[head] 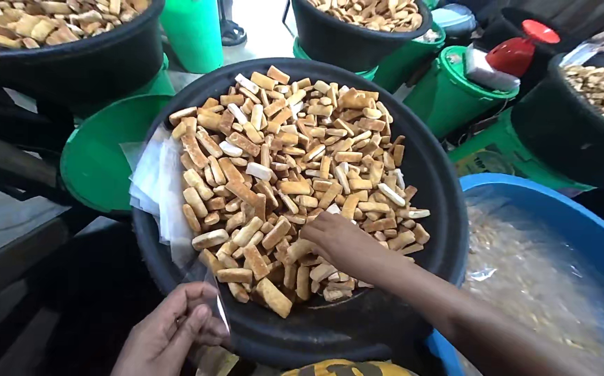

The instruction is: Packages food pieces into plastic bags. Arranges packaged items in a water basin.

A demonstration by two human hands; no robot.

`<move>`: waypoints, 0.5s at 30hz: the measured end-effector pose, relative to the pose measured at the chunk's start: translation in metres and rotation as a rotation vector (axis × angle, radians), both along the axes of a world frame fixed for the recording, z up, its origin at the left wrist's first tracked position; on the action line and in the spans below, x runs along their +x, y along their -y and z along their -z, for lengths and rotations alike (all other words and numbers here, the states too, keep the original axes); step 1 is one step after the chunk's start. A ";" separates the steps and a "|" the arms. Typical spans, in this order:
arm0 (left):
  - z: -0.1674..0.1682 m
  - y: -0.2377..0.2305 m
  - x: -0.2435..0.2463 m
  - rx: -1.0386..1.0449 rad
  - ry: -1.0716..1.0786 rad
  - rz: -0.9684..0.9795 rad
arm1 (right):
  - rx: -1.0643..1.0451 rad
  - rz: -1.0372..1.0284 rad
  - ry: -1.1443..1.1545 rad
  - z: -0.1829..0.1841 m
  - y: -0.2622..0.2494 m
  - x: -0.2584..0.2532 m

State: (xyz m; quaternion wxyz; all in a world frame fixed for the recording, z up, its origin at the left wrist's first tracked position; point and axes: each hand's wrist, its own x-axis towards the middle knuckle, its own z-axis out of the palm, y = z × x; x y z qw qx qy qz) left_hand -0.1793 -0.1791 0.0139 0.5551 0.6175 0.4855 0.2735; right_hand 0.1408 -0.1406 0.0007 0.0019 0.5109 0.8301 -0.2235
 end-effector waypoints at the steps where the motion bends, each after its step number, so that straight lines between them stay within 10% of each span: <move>1: 0.002 0.001 -0.004 -0.061 0.074 -0.036 | -0.006 -0.039 -0.008 0.003 0.000 0.002; 15: 0.013 -0.022 0.020 -0.231 0.717 -0.403 | 0.243 -0.040 0.016 0.025 0.027 -0.005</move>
